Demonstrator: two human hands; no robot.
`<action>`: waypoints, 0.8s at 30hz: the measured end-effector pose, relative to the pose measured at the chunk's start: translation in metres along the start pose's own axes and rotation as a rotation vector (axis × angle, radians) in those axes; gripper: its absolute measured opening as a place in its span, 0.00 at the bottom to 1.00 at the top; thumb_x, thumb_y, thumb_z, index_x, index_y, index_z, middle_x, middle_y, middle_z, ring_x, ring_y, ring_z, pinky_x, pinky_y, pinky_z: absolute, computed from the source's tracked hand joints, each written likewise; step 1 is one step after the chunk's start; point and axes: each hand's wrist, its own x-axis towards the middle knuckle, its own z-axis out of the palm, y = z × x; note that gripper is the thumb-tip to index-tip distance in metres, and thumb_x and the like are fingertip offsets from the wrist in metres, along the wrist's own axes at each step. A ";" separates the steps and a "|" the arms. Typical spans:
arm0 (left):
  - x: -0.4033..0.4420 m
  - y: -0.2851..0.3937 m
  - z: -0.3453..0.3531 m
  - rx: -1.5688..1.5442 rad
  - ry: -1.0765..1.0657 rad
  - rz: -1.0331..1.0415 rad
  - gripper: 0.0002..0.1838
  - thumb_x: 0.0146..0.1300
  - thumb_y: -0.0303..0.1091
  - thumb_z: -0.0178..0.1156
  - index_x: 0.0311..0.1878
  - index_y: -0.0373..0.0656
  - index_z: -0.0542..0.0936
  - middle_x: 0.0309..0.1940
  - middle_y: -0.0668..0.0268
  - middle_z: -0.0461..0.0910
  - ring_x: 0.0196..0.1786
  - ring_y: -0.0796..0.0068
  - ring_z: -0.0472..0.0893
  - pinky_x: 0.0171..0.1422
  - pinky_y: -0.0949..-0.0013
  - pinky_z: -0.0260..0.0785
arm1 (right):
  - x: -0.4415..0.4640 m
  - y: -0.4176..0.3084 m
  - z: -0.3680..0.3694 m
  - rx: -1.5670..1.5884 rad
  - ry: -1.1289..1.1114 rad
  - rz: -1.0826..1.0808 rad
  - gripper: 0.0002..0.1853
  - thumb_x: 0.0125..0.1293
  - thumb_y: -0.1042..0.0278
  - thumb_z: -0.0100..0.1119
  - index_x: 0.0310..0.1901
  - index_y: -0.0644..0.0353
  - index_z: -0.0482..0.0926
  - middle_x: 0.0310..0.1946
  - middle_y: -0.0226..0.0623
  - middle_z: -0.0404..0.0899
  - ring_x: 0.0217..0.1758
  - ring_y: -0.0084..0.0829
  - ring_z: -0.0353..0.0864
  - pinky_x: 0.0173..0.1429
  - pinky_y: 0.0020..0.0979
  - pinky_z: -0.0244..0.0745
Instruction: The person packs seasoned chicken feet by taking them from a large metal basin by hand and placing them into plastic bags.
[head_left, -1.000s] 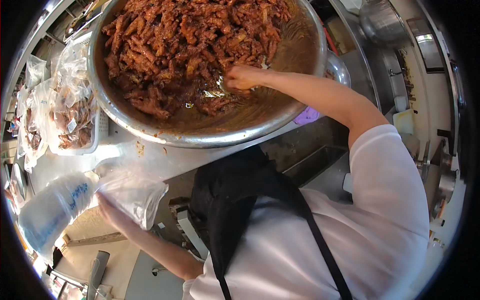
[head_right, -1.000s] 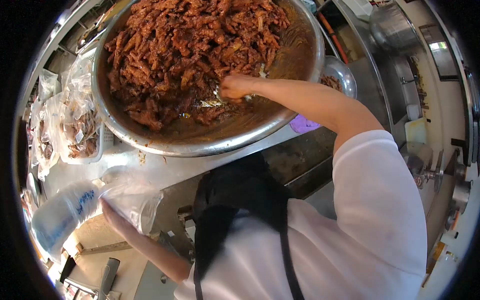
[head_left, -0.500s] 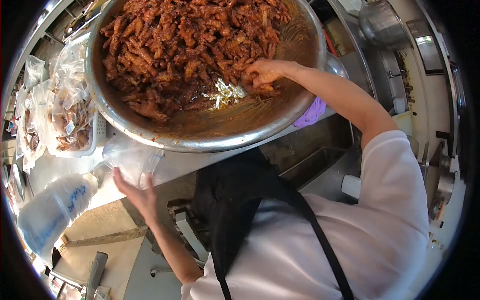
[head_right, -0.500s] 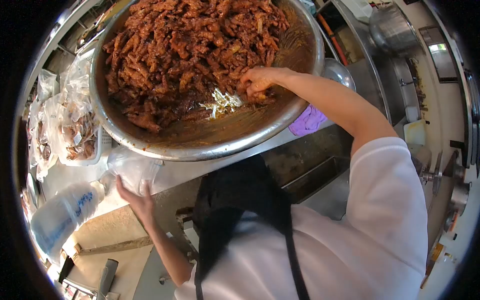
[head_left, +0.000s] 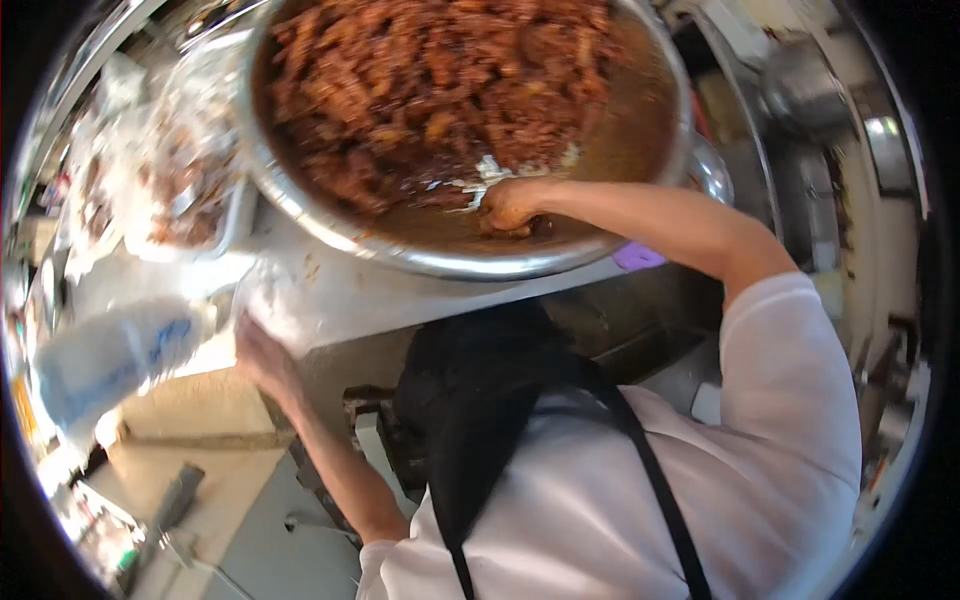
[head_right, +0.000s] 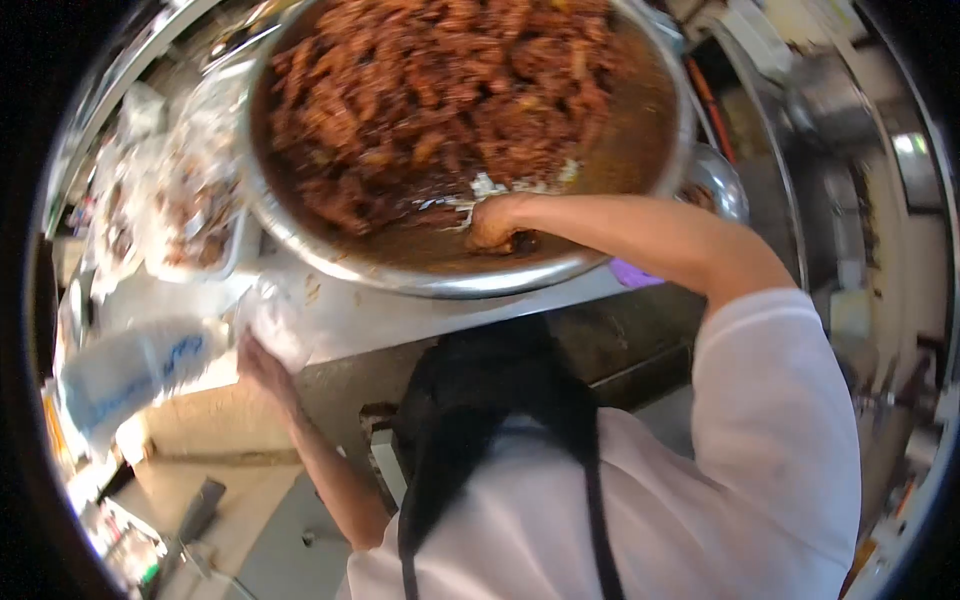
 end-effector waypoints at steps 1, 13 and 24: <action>0.002 -0.001 -0.002 0.019 0.003 -0.044 0.17 0.71 0.37 0.50 0.44 0.30 0.79 0.28 0.52 0.79 0.29 0.58 0.74 0.40 0.63 0.70 | -0.019 -0.030 -0.014 0.191 0.085 -0.180 0.25 0.66 0.50 0.48 0.56 0.61 0.75 0.50 0.53 0.78 0.56 0.47 0.74 0.61 0.44 0.66; 0.017 0.068 -0.029 -0.229 0.103 -0.121 0.19 0.73 0.33 0.45 0.60 0.30 0.71 0.45 0.50 0.80 0.46 0.67 0.79 0.54 0.65 0.69 | 0.056 -0.288 -0.040 1.361 -0.639 -0.680 0.16 0.65 0.58 0.49 0.22 0.55 0.75 0.11 0.32 0.67 0.12 0.33 0.69 0.15 0.36 0.64; 0.156 0.062 -0.044 0.103 0.186 -0.047 0.19 0.73 0.38 0.42 0.49 0.43 0.82 0.21 0.69 0.73 0.25 0.76 0.69 0.30 0.68 0.63 | -0.029 -0.169 -0.075 1.011 0.613 -0.953 0.14 0.66 0.59 0.54 0.39 0.61 0.82 0.32 0.38 0.83 0.34 0.26 0.83 0.37 0.29 0.76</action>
